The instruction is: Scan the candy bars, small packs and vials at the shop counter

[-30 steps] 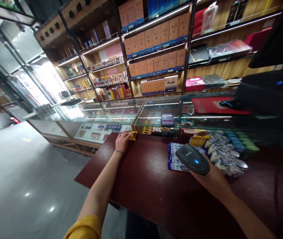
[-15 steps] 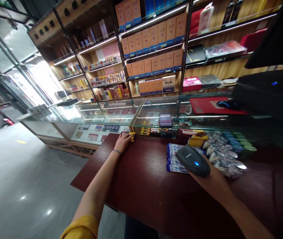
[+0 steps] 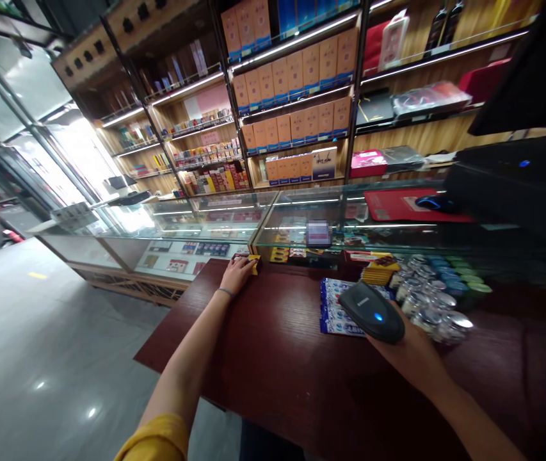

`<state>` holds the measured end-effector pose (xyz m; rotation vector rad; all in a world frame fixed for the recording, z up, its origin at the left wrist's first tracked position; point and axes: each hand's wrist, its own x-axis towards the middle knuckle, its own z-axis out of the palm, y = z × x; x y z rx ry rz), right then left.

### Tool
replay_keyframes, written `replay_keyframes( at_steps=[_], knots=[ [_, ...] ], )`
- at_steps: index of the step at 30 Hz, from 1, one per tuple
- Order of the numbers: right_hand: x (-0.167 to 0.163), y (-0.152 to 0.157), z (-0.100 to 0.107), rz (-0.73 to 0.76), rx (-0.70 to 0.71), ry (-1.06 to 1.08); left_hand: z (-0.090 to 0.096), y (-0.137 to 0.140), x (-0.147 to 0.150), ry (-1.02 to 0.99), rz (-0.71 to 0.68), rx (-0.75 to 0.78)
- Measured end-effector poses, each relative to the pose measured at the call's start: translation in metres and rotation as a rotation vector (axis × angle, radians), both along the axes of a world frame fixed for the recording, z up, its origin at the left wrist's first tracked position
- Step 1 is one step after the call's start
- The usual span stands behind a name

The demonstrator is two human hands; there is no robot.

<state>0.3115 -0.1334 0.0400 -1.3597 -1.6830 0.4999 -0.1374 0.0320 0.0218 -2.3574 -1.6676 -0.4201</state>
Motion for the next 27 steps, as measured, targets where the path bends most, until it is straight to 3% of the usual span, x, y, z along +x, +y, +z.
replay_keyframes(
  at_steps=[6, 10, 16, 21, 27],
  knots=[
    [-0.001, 0.001, 0.009, -0.097, 0.003, 0.094, 0.006, -0.012, 0.016, -0.005, 0.041, 0.101],
    [0.01, 0.006, 0.014, -0.164, 0.023, 0.247, 0.009, -0.015, 0.055, -0.128, -0.035, 0.233],
    [0.04, 0.014, 0.026, -0.233, 0.096, 0.37, 0.026, -0.023, 0.159, -0.276, -0.268, 0.336],
    [0.055, 0.01, 0.041, -0.247, 0.055, 0.427, 0.038, -0.027, 0.258, -0.373, -0.46, 0.239],
    [0.067, 0.011, 0.042, -0.3, 0.029, 0.52, 0.031, -0.029, 0.347, -0.572, -0.551, 0.096]
  ],
)
